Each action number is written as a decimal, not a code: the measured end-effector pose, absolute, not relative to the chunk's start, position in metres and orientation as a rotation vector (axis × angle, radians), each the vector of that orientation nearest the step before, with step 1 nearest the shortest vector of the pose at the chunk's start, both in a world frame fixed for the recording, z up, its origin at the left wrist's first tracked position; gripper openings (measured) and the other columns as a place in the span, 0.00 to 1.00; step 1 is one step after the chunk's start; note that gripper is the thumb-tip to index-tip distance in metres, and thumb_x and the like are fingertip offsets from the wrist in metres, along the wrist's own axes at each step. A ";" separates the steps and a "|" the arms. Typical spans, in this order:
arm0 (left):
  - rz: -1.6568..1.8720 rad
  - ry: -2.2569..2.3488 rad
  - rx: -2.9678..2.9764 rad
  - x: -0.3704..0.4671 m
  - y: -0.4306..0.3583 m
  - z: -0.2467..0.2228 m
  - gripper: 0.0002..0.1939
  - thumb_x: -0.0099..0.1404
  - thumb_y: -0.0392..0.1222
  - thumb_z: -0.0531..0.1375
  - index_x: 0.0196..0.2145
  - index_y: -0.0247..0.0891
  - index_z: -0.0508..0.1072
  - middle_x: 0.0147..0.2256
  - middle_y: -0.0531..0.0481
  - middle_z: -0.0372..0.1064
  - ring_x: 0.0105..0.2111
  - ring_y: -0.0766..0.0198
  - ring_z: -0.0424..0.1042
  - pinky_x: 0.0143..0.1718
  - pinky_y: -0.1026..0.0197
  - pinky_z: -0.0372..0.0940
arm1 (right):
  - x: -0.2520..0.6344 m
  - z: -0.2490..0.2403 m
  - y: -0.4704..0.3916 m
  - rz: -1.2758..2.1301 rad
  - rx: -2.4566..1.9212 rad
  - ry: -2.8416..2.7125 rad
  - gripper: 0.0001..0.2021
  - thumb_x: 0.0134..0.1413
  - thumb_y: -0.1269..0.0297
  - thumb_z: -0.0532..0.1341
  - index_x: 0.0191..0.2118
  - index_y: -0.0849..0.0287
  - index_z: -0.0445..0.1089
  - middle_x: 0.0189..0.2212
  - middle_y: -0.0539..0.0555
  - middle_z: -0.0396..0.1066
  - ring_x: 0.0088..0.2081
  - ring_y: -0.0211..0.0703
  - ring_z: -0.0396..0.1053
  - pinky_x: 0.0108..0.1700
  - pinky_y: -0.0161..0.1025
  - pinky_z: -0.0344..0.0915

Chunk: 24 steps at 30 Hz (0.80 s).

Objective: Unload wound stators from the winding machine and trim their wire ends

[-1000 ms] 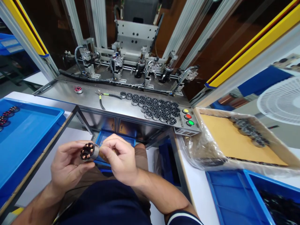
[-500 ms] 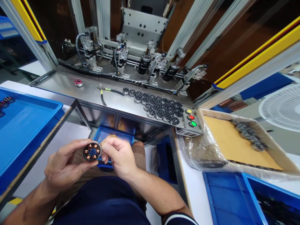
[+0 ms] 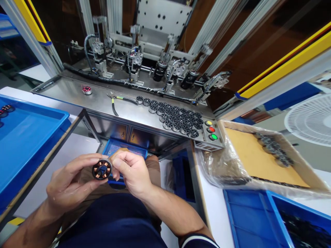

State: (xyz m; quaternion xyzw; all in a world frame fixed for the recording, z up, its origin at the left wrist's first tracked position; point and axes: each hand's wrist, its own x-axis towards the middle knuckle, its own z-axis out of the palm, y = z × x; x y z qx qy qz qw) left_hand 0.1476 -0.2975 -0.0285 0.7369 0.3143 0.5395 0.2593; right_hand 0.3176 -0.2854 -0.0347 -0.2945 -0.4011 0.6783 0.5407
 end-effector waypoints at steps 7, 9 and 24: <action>1.425 0.814 1.831 0.147 -0.301 -0.029 0.28 0.56 0.24 0.67 0.52 0.45 0.73 0.49 0.45 0.76 0.49 0.57 0.75 0.52 0.54 0.71 | 0.318 -0.033 -0.286 1.496 -0.746 -1.067 0.17 0.56 0.54 0.66 0.24 0.60 0.67 0.20 0.47 0.65 0.18 0.31 0.61 0.19 0.30 0.60; 1.374 0.778 1.671 0.147 -0.302 -0.026 0.24 0.58 0.23 0.64 0.48 0.47 0.75 0.50 0.48 0.75 0.51 0.59 0.74 0.54 0.55 0.69 | 0.321 -0.027 -0.286 1.345 -0.756 -1.178 0.14 0.60 0.59 0.63 0.26 0.60 0.68 0.22 0.48 0.66 0.18 0.31 0.62 0.19 0.31 0.62; 0.995 0.609 0.881 0.164 -0.294 -0.024 0.15 0.57 0.46 0.71 0.40 0.36 0.79 0.31 0.47 0.79 0.29 0.62 0.78 0.31 0.64 0.73 | 0.360 0.002 -0.277 0.448 -0.471 -1.918 0.04 0.59 0.75 0.62 0.39 0.62 0.71 0.30 0.56 0.72 0.34 0.41 0.73 0.35 0.37 0.73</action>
